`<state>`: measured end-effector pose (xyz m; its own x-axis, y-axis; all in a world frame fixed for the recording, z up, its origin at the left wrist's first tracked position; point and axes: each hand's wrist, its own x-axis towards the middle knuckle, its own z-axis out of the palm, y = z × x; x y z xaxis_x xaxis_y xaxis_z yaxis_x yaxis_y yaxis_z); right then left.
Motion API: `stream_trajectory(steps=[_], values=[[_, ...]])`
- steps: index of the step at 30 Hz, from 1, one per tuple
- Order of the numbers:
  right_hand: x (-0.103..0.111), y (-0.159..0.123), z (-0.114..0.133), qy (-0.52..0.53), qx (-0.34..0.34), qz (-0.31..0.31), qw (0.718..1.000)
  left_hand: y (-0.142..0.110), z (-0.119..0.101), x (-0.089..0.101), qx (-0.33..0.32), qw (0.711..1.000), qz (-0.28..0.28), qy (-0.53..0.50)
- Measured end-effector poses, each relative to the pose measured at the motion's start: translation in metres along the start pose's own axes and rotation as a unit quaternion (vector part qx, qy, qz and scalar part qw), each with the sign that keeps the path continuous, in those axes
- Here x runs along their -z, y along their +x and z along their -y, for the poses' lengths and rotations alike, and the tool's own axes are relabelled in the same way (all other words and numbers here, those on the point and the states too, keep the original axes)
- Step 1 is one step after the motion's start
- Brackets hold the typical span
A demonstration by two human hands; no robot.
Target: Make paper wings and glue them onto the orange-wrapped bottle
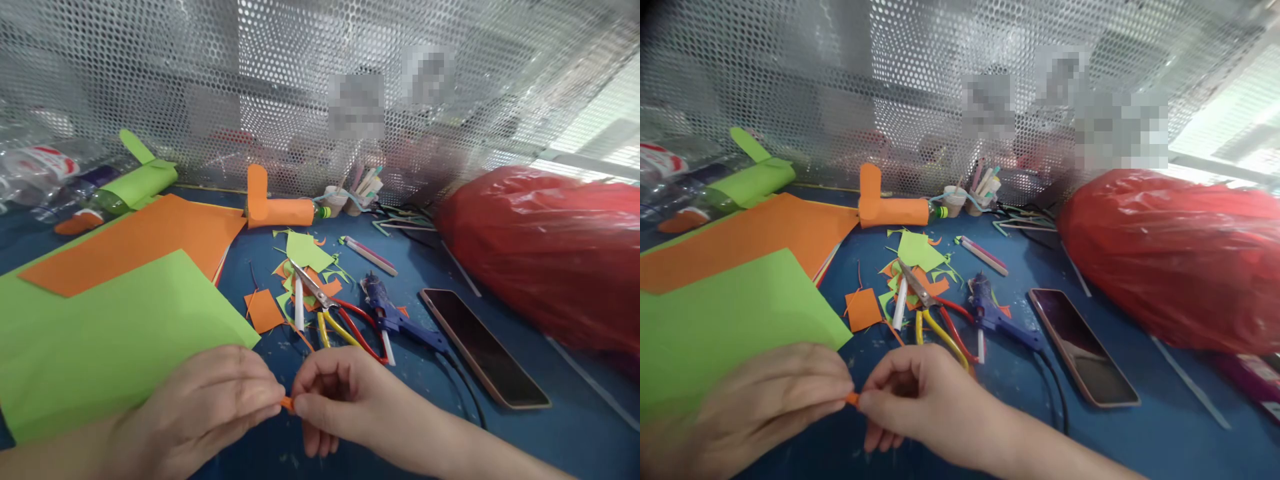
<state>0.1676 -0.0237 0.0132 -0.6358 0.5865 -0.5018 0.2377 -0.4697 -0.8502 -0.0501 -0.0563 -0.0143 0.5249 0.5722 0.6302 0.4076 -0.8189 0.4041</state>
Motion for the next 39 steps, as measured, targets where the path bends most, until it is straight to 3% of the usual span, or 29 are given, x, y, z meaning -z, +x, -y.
stream_trajectory(steps=[7, 17, 25, 32, 39], values=[[-0.001, 0.000, -0.001, -0.017, 0.012, -0.017, 1.000, 0.003, -0.003, -0.002, 0.011, 1.000, -0.005, -0.013], [-0.006, -0.004, 0.000, -0.169, 0.077, -0.074, 0.980, 0.006, -0.003, -0.008, 0.184, 0.975, 0.030, -0.124], [-0.007, -0.006, 0.003, -0.244, 0.118, -0.091, 0.958, 0.009, -0.003, -0.009, 0.177, 0.980, -0.001, -0.089], [-0.001, -0.005, 0.005, -0.220, 0.164, -0.081, 0.958, 0.008, 0.000, -0.010, 0.250, 0.961, -0.040, -0.109], [0.003, -0.001, 0.002, -0.161, 0.170, -0.086, 0.968, 0.007, 0.005, -0.008, 0.330, 0.930, -0.054, -0.154]])
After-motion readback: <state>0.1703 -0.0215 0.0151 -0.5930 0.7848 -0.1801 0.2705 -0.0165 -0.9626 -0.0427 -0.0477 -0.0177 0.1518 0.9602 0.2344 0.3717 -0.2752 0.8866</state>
